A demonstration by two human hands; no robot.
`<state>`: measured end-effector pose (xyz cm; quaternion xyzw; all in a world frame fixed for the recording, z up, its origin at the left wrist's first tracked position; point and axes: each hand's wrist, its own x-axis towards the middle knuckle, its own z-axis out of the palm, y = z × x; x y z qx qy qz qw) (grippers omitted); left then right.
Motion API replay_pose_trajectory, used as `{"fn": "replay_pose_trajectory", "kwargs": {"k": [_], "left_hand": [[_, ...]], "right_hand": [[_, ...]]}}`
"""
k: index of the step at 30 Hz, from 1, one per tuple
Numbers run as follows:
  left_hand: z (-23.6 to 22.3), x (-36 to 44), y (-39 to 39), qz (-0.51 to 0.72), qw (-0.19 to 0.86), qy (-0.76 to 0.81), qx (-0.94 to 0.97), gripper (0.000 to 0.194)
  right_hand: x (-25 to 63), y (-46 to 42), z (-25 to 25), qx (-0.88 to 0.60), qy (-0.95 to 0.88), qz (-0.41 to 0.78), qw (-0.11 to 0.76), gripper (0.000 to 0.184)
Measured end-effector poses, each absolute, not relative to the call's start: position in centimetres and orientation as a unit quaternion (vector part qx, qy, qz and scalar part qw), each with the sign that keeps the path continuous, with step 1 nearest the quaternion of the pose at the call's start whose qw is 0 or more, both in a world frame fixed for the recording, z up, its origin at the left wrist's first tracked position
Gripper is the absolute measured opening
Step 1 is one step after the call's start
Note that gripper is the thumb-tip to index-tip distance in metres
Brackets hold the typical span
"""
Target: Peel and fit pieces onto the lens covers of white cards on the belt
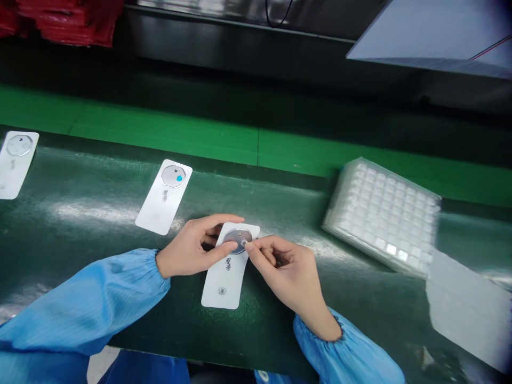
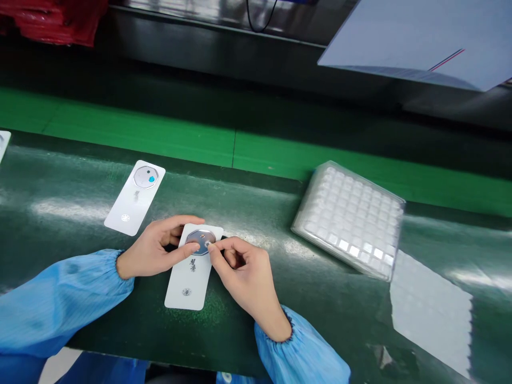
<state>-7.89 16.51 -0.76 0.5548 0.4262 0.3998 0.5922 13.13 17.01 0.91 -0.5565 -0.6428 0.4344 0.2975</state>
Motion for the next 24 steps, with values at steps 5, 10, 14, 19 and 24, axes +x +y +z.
{"fn": "replay_pose_trajectory", "kwargs": {"k": [5, 10, 14, 19, 24], "left_hand": [[-0.8, -7.9, 16.4, 0.403, 0.6, 0.424, 0.546, 0.043], [-0.8, -7.8, 16.4, 0.411, 0.619, 0.41, 0.529, 0.042], [-0.8, -7.8, 16.4, 0.416, 0.628, 0.407, 0.516, 0.042], [-1.0, -7.8, 16.3, 0.428, 0.65, 0.392, 0.49, 0.042], [-1.1, -7.7, 16.5, 0.448, 0.672, 0.383, 0.448, 0.042]], "right_hand": [[13.1, 16.9, 0.8, -0.563, -0.637, 0.429, 0.304, 0.032], [13.1, 16.9, 0.6, -0.568, -0.63, 0.429, 0.311, 0.033], [13.2, 17.0, 0.3, -0.568, -0.635, 0.427, 0.305, 0.032], [13.4, 17.8, 0.3, -0.557, -0.609, 0.464, 0.323, 0.031], [13.3, 18.2, 0.5, -0.496, -0.567, 0.57, 0.328, 0.037]]}}
